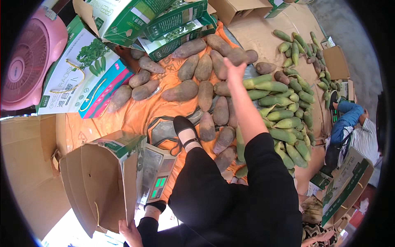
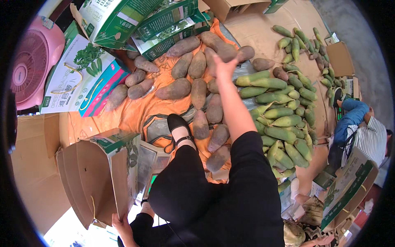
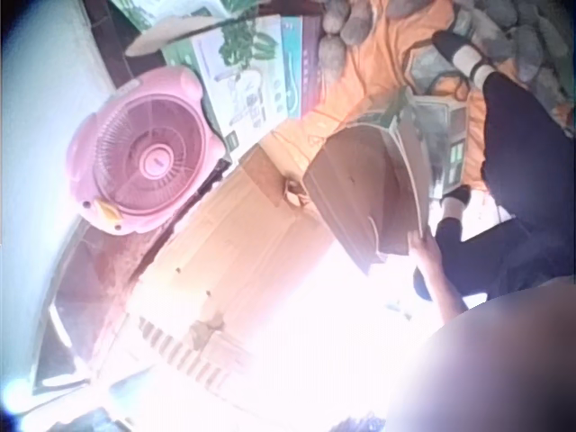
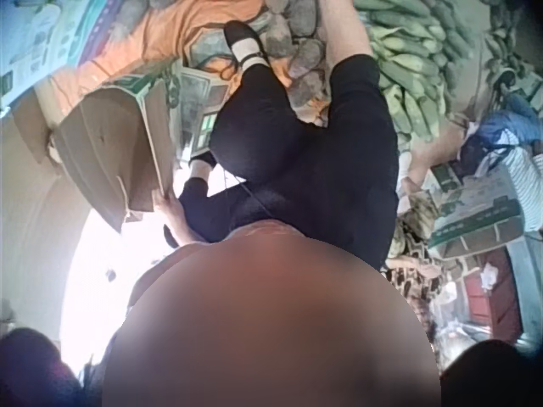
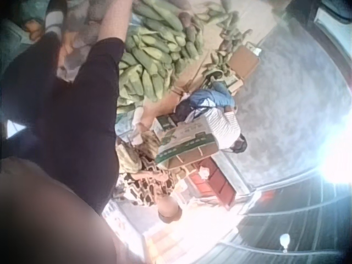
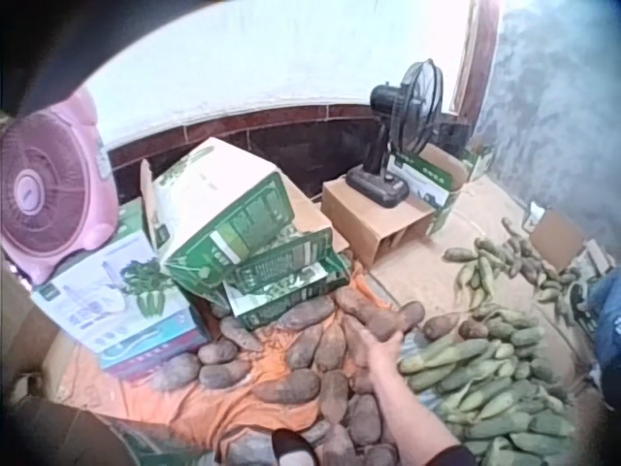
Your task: Sort and pack large vegetables into cardboard boxes and weigh them on a scale.
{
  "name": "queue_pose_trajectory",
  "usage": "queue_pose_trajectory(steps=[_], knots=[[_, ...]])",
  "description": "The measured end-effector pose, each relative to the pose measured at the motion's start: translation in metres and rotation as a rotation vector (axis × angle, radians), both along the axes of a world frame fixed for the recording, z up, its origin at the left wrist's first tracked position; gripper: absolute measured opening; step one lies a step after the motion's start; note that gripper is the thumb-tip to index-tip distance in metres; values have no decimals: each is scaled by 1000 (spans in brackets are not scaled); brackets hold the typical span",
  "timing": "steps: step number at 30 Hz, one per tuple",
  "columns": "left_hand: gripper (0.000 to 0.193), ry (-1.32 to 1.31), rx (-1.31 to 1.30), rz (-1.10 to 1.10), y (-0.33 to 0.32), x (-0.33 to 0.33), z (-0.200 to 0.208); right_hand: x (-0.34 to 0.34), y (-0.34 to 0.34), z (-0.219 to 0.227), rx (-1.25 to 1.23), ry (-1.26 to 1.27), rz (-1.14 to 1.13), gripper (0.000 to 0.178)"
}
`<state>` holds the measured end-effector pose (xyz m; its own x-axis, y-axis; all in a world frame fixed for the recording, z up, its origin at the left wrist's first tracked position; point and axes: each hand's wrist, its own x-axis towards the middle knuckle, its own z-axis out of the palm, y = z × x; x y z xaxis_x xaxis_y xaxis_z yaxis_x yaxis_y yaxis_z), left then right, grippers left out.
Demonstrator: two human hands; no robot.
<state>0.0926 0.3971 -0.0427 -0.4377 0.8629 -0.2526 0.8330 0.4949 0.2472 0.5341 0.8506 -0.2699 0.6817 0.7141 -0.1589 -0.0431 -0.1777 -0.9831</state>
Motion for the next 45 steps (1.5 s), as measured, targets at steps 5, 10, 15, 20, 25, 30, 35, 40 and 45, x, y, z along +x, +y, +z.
queue_pose_trajectory(steps=[5, 10, 15, 20, 25, 30, 35, 40, 45], knots=[[14, -134, -14, -12, 10, -5, 7, 60, -47, -42, -165, -273, -94, 66], [16, -72, -46, -111, 7, -23, 11, 1, -173, -28, -204, -174, 615, 37], [12, -102, 9, -140, -11, -28, 3, -7, -284, -16, -297, -132, 922, 32], [15, 2, -127, -152, -35, -20, 18, 8, -349, -10, -500, -364, 1309, 29], [26, -115, 4, -77, -34, -1, 9, 41, -380, -11, -728, -686, 1345, 33], [23, -139, -1, -109, -38, -4, 6, 81, -399, -38, -850, -673, 1255, 35], [22, -91, -12, -131, -35, -5, 6, 85, -393, -9, -1091, -663, 1067, 50], [21, -74, -3, -73, -28, -1, 7, 89, -370, -46, -756, -360, 569, 73], [20, -109, 49, -17, -38, -4, 4, 49, -339, -28, -860, -316, 482, 67]])
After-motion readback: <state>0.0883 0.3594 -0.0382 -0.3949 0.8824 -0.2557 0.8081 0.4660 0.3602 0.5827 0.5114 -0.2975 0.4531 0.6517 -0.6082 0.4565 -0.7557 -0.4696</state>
